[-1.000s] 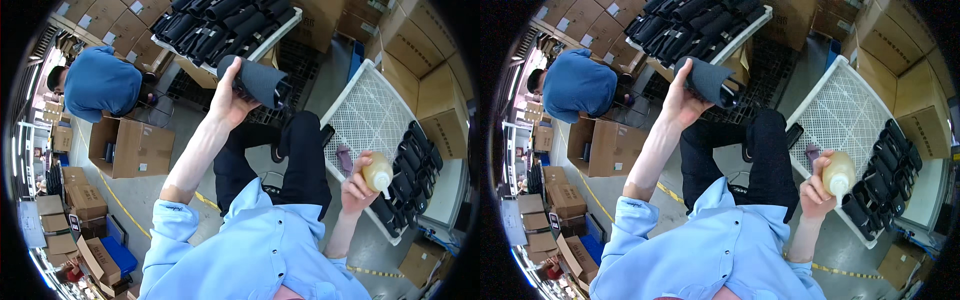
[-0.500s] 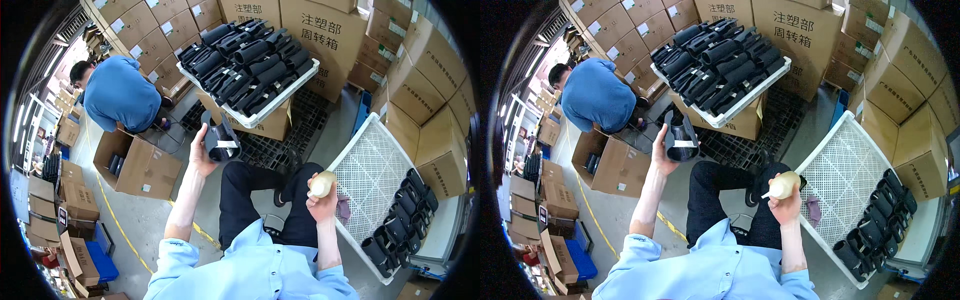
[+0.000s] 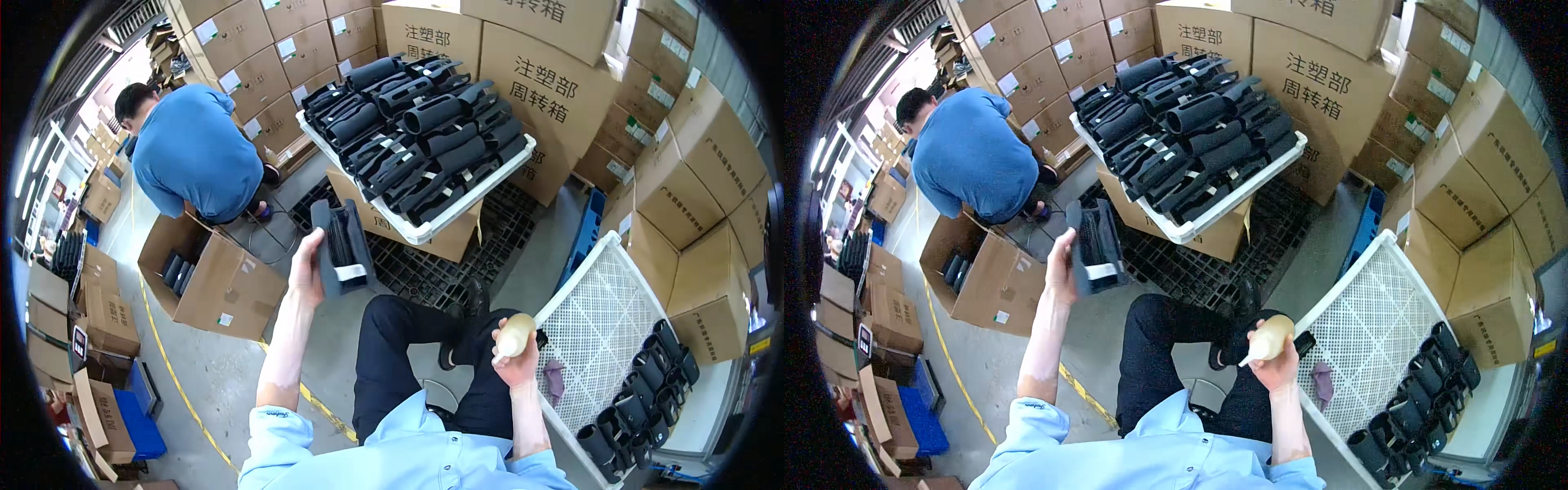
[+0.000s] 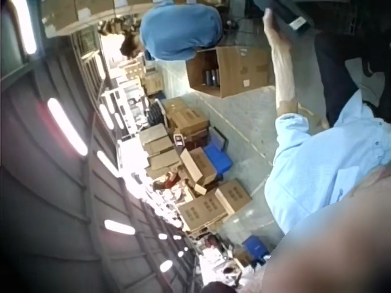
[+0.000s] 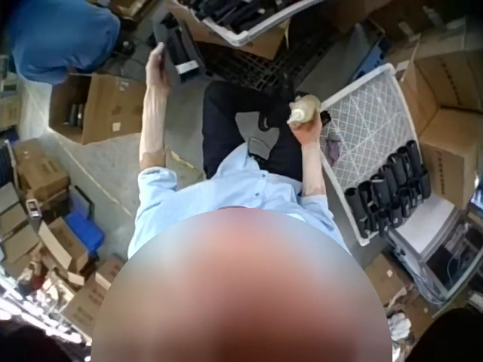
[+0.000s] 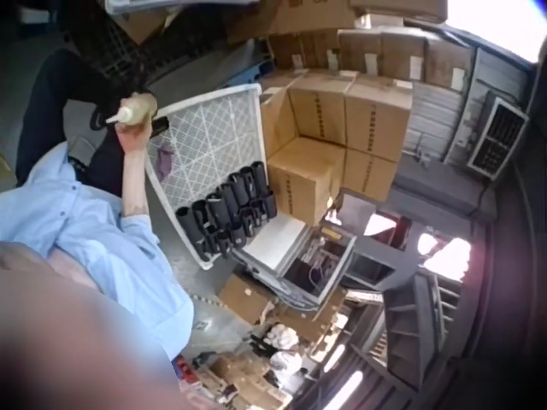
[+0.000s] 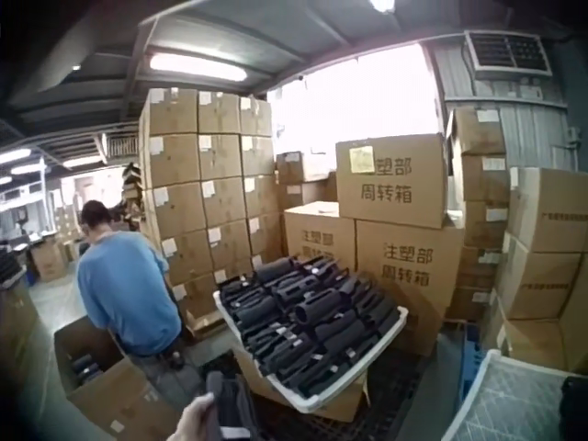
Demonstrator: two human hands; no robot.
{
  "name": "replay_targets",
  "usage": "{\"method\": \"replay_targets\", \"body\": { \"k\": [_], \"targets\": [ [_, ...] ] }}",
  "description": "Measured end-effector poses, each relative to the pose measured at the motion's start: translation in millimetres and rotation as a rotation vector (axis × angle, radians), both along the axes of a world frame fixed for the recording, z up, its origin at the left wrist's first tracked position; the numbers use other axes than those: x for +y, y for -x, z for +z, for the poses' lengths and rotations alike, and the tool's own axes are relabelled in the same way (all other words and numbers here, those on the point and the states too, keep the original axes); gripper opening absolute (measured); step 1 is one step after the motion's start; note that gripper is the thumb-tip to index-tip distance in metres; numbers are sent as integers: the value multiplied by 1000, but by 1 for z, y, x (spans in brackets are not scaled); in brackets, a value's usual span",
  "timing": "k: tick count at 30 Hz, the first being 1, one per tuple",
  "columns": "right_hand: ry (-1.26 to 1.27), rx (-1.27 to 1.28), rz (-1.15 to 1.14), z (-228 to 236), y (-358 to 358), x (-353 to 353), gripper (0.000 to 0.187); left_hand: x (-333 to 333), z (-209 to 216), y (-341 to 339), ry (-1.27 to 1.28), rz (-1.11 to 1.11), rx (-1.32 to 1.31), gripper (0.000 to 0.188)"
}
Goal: Applying liquid from a squeeze bottle to black plastic components and inspecting them at a production workstation.
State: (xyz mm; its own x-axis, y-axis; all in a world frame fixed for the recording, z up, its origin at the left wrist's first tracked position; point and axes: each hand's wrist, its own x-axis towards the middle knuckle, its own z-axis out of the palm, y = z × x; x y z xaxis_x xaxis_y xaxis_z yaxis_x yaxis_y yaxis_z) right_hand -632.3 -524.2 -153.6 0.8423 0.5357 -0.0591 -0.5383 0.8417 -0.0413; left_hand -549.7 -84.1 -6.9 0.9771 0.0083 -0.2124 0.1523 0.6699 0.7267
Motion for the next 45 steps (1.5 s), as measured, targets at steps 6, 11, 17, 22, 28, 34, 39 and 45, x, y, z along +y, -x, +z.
{"method": "replay_targets", "body": {
  "k": [6, 11, 17, 22, 28, 34, 39, 45],
  "targets": [
    [-116, -52, 24, 5, -4, 0, 70, 0, -27, -2, -670, 181, -162, 68],
    [-91, -33, 12, 0, -4, 6, 70, 10, -13, 14, -729, 136, -67, 75],
    [-15, -18, -5, -5, -7, 6, 70, 29, -21, 15, -671, 112, 92, 79],
    [-37, 9, 12, 6, -10, 17, 71, 43, -27, 21, -1050, 179, -111, 75],
    [-41, -39, -20, 21, -42, 22, 72, 56, 10, -4, -1561, 265, -117, 76],
    [-96, -4, -46, 13, -64, 22, 73, 86, 30, -95, -807, 459, -74, 88],
    [-126, -31, -61, 18, -66, 21, 75, 57, 21, -206, -791, 501, -284, 93],
    [-85, -2, -124, 19, -65, 23, 78, -26, 25, -313, -478, 344, -386, 60]
  ]
}}
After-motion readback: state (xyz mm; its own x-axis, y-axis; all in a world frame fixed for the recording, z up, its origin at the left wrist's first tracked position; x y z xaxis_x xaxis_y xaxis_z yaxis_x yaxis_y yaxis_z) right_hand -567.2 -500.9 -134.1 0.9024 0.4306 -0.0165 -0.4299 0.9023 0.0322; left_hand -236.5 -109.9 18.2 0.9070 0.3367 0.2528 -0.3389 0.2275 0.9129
